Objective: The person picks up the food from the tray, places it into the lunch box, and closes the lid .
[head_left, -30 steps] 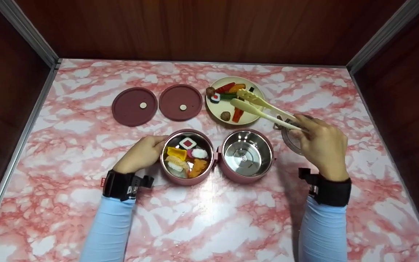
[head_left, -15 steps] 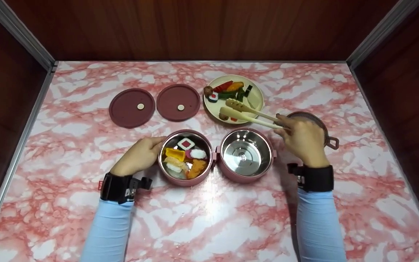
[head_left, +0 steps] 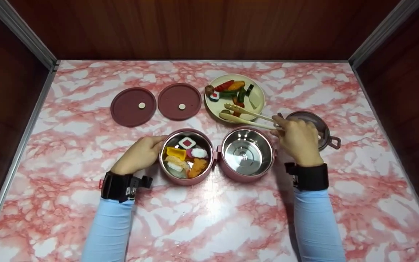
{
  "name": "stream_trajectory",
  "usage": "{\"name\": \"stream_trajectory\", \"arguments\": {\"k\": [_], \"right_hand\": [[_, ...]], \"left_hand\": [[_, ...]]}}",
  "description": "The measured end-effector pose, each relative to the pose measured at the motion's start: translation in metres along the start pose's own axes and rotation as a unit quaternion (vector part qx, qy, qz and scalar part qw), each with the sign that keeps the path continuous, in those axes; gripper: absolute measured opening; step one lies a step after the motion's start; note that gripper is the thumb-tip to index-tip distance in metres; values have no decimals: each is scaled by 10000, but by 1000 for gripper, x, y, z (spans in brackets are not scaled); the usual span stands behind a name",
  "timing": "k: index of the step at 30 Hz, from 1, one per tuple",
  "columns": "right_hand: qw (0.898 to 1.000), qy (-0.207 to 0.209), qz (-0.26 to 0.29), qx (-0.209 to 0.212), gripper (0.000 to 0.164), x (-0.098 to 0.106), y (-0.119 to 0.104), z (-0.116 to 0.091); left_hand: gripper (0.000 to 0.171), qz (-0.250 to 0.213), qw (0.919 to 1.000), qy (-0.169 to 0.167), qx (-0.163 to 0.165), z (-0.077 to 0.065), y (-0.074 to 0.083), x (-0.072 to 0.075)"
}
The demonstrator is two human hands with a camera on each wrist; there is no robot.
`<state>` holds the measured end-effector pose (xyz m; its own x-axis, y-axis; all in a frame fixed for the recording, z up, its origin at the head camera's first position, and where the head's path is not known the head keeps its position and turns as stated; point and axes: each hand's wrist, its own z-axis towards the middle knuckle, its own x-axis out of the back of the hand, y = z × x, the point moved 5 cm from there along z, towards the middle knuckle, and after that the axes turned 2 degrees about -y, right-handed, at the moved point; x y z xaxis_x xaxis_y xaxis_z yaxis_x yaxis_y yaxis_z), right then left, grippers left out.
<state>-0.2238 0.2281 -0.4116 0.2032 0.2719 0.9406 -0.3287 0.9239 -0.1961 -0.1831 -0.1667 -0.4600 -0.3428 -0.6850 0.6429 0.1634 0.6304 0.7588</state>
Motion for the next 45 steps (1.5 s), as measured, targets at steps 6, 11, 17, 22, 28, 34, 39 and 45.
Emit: {"name": "stream_trajectory", "arguments": {"k": [6,11,17,22,28,34,39,45], "right_hand": [[9996,265,-77,5,39,-2,-8,2],[9986,509,-133,-53,37,-2,-8,1],[9981,568,-123,-219,35,1,-2,-1],[9978,548,199,-306,37,9,3,-2],[9948,583,816,-153,35,32,3,-8],[9880,292,1456,433,37,52,-20,-18],[9831,-563,1480,916,37,46,-46,-22],[9742,-1238,1255,1410,38,29,-72,-25]], "left_hand": [[37,-29,10000,-18,71,1,-1,0],[37,-50,9999,-20,120,0,-1,0],[37,-45,9999,-19,117,0,0,-1],[36,-2,9999,37,124,0,1,0],[36,-31,9999,7,145,0,2,0],[37,-48,9998,-18,197,0,3,1],[36,-84,9999,8,144,0,4,1],[37,-81,9999,-5,107,1,3,0]]}}
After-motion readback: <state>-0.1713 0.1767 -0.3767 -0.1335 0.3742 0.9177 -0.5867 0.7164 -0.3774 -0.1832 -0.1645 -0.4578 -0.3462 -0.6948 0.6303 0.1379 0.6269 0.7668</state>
